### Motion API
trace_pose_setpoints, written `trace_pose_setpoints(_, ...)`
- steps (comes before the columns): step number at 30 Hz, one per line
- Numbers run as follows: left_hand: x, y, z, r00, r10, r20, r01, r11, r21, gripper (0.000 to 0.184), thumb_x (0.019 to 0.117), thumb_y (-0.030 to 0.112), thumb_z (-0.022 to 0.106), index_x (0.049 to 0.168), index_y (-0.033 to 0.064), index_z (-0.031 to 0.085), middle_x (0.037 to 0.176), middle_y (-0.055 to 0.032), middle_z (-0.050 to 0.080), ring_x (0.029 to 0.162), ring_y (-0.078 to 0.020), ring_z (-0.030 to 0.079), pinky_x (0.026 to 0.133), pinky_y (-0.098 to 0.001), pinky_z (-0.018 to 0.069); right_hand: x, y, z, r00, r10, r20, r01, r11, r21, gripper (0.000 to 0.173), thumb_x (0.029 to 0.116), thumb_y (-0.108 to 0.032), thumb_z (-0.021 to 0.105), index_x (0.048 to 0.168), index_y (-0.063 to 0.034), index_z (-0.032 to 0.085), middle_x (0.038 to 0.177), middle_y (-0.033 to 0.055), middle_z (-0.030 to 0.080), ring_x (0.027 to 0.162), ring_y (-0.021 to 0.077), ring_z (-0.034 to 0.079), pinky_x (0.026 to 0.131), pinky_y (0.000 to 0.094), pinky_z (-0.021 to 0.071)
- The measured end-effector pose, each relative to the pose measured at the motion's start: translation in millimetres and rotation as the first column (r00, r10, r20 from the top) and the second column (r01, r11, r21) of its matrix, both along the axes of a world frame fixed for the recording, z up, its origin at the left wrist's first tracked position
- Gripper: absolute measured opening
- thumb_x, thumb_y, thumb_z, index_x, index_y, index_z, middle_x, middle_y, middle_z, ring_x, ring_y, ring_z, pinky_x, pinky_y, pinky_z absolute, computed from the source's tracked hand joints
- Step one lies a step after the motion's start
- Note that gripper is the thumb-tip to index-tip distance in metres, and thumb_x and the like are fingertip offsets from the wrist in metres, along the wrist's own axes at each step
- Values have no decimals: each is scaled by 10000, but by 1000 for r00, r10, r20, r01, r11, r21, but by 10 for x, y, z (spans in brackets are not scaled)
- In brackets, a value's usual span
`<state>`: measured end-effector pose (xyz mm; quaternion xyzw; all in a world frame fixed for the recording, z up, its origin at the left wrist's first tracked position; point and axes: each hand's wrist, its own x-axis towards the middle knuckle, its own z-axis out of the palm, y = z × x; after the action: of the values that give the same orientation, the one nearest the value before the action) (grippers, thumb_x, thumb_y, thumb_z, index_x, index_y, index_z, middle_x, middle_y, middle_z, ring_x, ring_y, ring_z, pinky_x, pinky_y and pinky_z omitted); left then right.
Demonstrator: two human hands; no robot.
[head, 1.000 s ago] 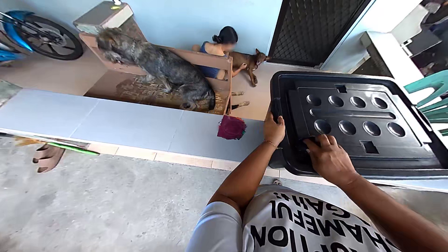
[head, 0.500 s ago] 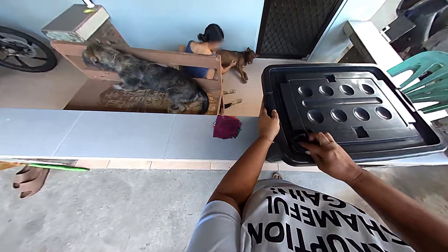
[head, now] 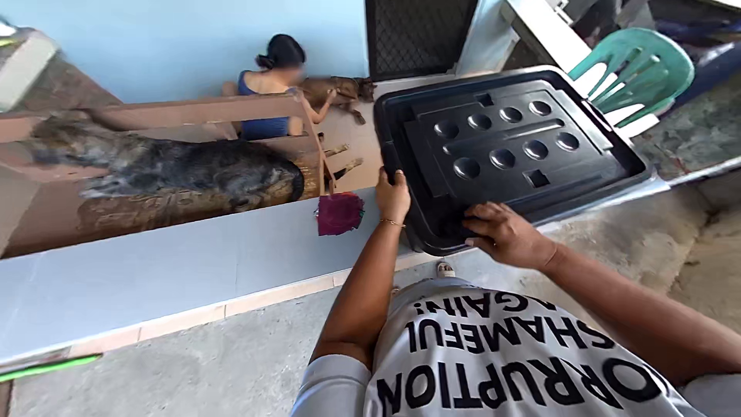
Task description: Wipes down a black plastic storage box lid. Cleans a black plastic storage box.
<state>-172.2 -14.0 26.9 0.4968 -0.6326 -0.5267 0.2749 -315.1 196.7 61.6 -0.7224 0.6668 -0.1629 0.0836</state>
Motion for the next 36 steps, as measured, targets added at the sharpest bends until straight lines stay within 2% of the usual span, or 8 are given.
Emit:
trace_pose_setpoints(4, -42, -30, -32, 999, 31, -18, -32, 999, -30, 427, 1106, 251, 452, 1452, 8, 512, 1298, -235, 648, 1247, -317, 615, 1082, -499, 458, -1227, 678, -60, 947, -321, -28, 319, 946, -63, 383, 1005, -373, 585, 973, -42, 776, 1133, 172, 731, 1133, 370, 666, 950, 632, 490)
trace_pose_setpoints(8, -35, -2, -29, 998, 53, -39, -54, 998, -22, 438, 1113, 252, 435, 1473, 10, 492, 1323, -241, 635, 1269, -320, 603, 1095, -504, 443, -2159, 1265, -31, 675, -735, -61, 738, 672, 64, 408, 1093, -287, 453, 1347, -28, 640, 1476, 220, 541, 1396, 443, 474, 1115, 703, 334)
trace_pose_setpoints(11, -8, 69, -32, 998, 45, -40, -46, 998, -33, 459, 1116, 298, 419, 1479, 25, 481, 1301, -254, 640, 1231, -378, 617, 1037, -570, 472, -1904, 1060, 62, 559, -824, -93, 829, 554, 74, 398, 1096, -251, 438, 1266, 18, 676, 1379, 280, 596, 1333, 498, 508, 1083, 746, 310)
trace_pose_setpoints(20, 12, 90, -26, 999, 38, -24, -39, 999, -14, 466, 1112, 314, 436, 1493, 48, 474, 1304, -252, 641, 1216, -388, 623, 1024, -580, 479, 132, 201, -127, 960, -266, -90, 228, 926, -302, 465, 1071, -346, 436, 1013, -20, 763, 1014, 151, 776, 958, 340, 749, 848, 525, 587)
trace_pose_setpoints(25, -30, 51, -32, 997, 57, -54, -56, 998, 19, 443, 1111, 280, 451, 1486, 45, 479, 1306, -244, 642, 1225, -372, 621, 1044, -567, 470, -386, 155, 233, 899, -432, 75, 423, 809, -409, 392, 1066, -255, 490, 1059, 57, 728, 937, 241, 729, 847, 376, 728, 765, 549, 584)
trace_pose_setpoints(28, 7, 94, -19, 999, 41, -24, -40, 999, 22, 468, 1112, 326, 431, 1500, 67, 467, 1304, -253, 640, 1211, -395, 623, 1015, -593, 481, -865, 186, 168, 820, -571, -42, 534, 790, -302, 417, 1086, -261, 453, 1247, 59, 666, 1234, 310, 669, 1181, 511, 625, 1020, 682, 430)
trace_pose_setpoints(31, -6, 79, -2, 999, 33, -31, -32, 999, 13, 467, 1117, 314, 425, 1503, 54, 461, 1318, -257, 631, 1226, -395, 615, 1031, -585, 473, -1048, 195, -165, 830, -546, -114, 527, 835, -159, 504, 1075, -360, 416, 1340, 4, 640, 1417, 258, 592, 1346, 469, 533, 1115, 674, 355)
trace_pose_setpoints(36, -18, 78, -10, 998, 57, -18, -56, 998, 8, 458, 1114, 310, 436, 1492, 56, 479, 1301, -244, 645, 1215, -372, 627, 1034, -570, 476, -962, 262, -250, 810, -546, -214, 475, 825, -305, 531, 1040, -443, 472, 1217, 3, 700, 1085, 253, 738, 1033, 467, 701, 979, 648, 458)
